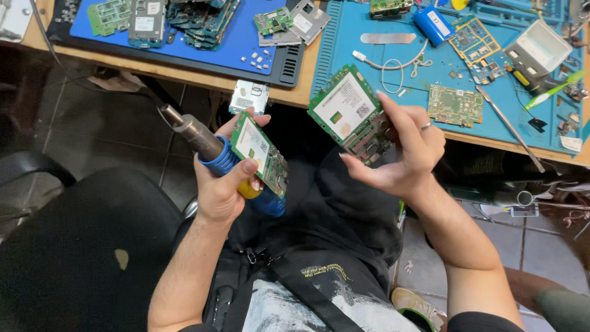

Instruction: The person uses a hot air rework station and tweezers to remove a component from a small circuit board. They then pick up a green hard drive, use the hot air gun to heat a connector, and pull a ribbon cable from the drive.

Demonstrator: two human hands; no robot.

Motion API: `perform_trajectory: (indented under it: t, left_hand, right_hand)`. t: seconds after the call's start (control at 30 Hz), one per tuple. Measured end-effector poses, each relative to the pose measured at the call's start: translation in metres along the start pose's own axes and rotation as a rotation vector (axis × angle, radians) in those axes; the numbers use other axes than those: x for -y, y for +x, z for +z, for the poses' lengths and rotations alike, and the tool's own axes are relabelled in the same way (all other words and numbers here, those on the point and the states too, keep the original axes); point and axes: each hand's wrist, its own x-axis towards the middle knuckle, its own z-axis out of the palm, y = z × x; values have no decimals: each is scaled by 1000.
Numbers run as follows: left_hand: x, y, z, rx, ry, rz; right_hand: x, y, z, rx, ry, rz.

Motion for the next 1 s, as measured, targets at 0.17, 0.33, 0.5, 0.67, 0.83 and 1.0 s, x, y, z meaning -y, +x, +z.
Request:
perform_trajectory:
  t: [0.17,0.33,0.5,0.67,0.83,1.0]
  left_hand:
    - [1,0,0,30,-34,-24]
    - [1,0,1,20,-44,-25]
    - [-1,0,1,25,-50,-19]
    - [0,0,1,16,-58,-6]
    - [1,0,-4,20,-5,-2]
    - [4,0,-2,13,-58,-17]
  right_hand:
    - [-3,-5,0,-30,-190,-74]
    - [-2,-6,1,-36,-192,-59]
    - [-6,-7,5,-55,-183,-59]
    - [-6,-8,5,-60,-185,-57]
    - [-5,-5,5,-70,-184,-85]
    - [-4,-4,5,-67,-197,-72]
